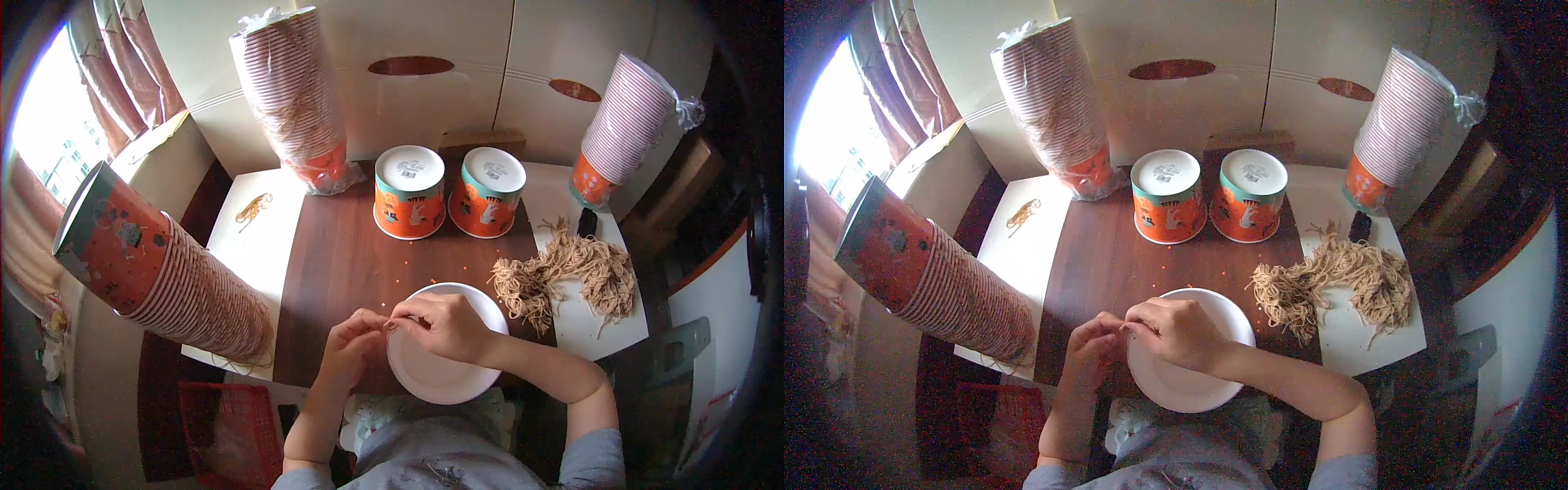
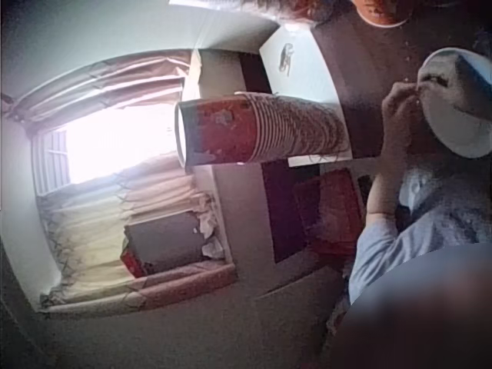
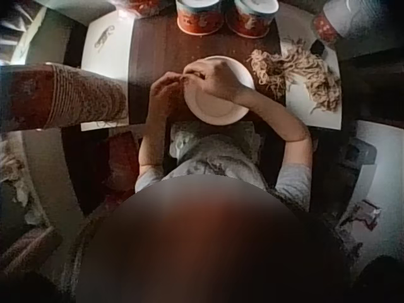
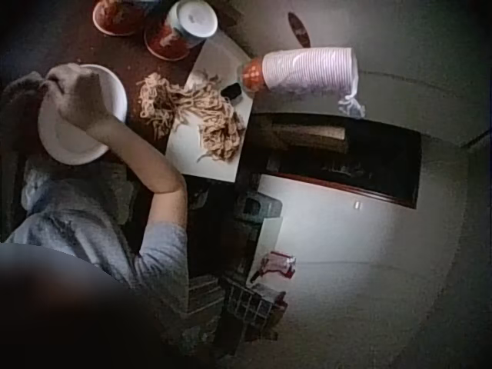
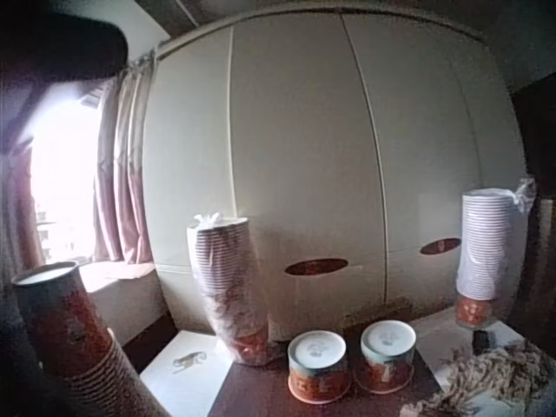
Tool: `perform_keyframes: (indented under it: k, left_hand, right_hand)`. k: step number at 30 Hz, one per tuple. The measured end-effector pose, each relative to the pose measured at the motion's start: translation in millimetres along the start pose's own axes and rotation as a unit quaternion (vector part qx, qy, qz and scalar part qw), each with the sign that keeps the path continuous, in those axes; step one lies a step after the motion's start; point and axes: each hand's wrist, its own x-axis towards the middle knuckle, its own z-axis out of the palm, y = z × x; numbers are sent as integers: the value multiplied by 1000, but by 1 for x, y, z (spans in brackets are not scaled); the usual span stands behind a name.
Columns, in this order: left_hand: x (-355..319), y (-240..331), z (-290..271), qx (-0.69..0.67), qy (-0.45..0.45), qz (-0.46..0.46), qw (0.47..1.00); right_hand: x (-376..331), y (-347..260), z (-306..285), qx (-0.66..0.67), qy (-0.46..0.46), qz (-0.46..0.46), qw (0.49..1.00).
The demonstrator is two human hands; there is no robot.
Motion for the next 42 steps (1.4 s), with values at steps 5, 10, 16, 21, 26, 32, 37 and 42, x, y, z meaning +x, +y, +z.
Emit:
perform_keyframes:
  k: [5,10,16,21,26,32,37,42]
  left_hand:
    - [4,-10,-4,336,25,168,926]
    - [3,-2,5,167,52,96,980]
    - [6,-4,-2,113,73,91,987]
    - [6,-4,-3,45,71,92,992]
    - [1,5,0,85,12,38,996]
    - [-2,9,4,186,5,21,982]
    - [-1,7,5,245,28,56,968]
    - [-2,5,11,277,66,77,956]
  right_hand:
    - [3,-1,-2,75,-26,68,995]
    - [0,6,-1,57,-57,90,993]
    - [-4,12,2,72,-78,107,989]
    - [-3,10,-2,95,-103,140,980]
    - [-3,10,-4,109,-79,121,983]
    - [-3,2,-4,92,-67,92,989]
    - [-5,4,-2,93,-60,87,990]
    - [-5,5,-2,85,-66,101,989]
